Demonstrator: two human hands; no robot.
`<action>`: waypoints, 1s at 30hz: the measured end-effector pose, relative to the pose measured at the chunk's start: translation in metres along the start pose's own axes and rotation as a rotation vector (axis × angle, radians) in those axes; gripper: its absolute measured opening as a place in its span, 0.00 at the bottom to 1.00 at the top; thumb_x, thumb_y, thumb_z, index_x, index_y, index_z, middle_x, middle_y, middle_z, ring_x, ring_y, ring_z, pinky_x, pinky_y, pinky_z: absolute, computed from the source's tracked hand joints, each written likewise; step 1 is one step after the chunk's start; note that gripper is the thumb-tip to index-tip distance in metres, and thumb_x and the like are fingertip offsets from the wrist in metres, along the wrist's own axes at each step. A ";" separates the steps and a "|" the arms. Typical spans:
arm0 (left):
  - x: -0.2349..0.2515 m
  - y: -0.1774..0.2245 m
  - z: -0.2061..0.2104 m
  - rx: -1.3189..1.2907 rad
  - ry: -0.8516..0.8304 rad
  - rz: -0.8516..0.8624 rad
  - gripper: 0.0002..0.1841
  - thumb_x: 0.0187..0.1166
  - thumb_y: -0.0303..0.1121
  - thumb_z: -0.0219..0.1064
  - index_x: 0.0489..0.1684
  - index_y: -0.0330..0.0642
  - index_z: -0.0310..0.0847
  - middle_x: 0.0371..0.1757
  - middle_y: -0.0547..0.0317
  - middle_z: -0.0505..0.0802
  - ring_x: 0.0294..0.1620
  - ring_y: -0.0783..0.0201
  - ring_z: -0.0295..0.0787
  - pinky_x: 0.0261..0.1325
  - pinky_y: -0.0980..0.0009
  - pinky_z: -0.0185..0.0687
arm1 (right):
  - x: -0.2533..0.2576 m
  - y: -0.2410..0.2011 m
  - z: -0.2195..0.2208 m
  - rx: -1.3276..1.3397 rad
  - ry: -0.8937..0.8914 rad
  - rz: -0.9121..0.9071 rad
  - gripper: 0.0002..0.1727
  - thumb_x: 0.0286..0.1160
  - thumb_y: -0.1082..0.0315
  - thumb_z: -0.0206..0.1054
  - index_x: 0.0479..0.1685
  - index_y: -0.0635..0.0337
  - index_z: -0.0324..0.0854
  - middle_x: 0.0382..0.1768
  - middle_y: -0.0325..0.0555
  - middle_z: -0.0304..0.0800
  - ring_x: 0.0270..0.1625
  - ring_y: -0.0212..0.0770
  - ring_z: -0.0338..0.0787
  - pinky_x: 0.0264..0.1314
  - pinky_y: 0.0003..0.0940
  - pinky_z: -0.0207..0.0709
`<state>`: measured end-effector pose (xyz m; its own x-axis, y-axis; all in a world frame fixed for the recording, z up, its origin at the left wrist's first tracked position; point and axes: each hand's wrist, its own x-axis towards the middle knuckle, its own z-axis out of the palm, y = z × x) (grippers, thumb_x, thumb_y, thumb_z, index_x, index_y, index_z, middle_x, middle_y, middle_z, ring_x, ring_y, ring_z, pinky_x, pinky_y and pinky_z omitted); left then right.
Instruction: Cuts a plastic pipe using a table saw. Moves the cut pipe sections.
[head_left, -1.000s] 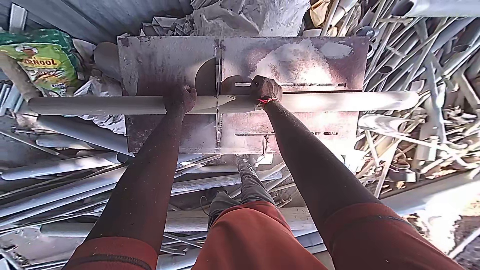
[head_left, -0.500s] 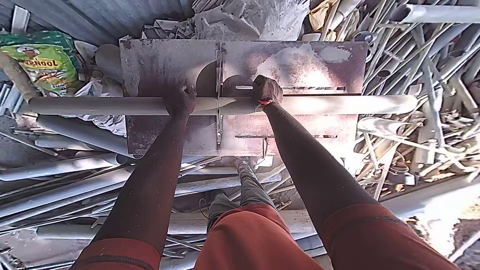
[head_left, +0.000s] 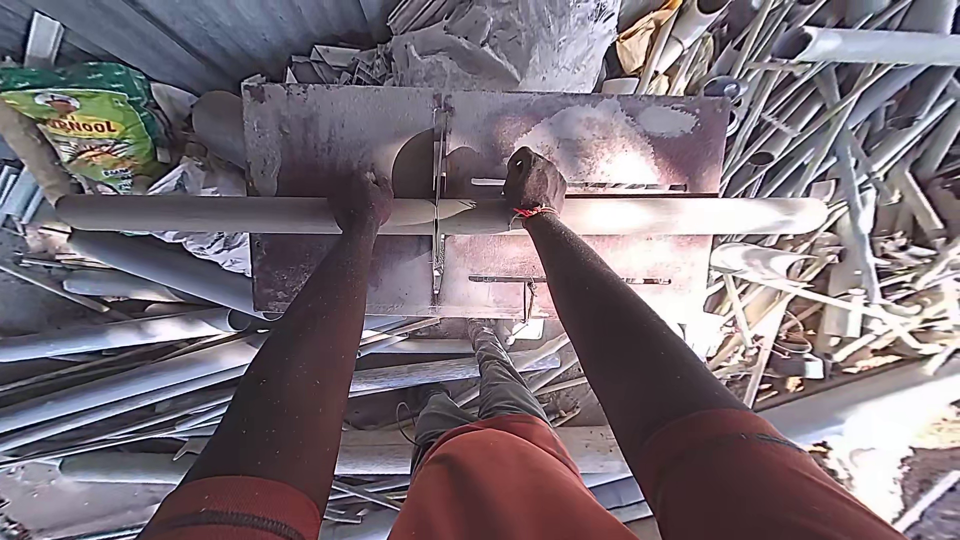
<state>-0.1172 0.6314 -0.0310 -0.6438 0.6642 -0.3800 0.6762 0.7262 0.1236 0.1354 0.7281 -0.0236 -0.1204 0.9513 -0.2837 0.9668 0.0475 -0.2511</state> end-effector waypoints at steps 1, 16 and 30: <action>0.000 0.000 0.000 0.001 -0.008 -0.013 0.27 0.86 0.55 0.49 0.52 0.45 0.89 0.59 0.44 0.93 0.68 0.45 0.88 0.68 0.37 0.76 | 0.000 0.000 0.000 -0.002 -0.005 0.001 0.18 0.85 0.54 0.50 0.58 0.45 0.84 0.55 0.45 0.95 0.60 0.51 0.93 0.55 0.62 0.81; 0.006 0.005 -0.001 -0.020 0.037 -0.023 0.26 0.86 0.53 0.51 0.51 0.43 0.90 0.58 0.43 0.94 0.67 0.45 0.88 0.68 0.38 0.76 | 0.004 0.002 0.003 0.036 0.197 -0.092 0.21 0.89 0.51 0.45 0.53 0.45 0.86 0.50 0.43 0.96 0.54 0.50 0.95 0.50 0.58 0.82; -0.015 -0.013 0.004 -0.033 0.142 0.058 0.25 0.85 0.53 0.55 0.44 0.42 0.91 0.53 0.46 0.95 0.63 0.46 0.89 0.76 0.42 0.71 | 0.012 0.004 0.010 0.040 0.284 -0.167 0.21 0.90 0.53 0.45 0.53 0.47 0.86 0.52 0.42 0.96 0.59 0.47 0.94 0.60 0.54 0.78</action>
<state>-0.1148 0.6115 -0.0302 -0.6496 0.7219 -0.2386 0.7031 0.6898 0.1727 0.1352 0.7366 -0.0368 -0.2033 0.9786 0.0321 0.9288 0.2031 -0.3098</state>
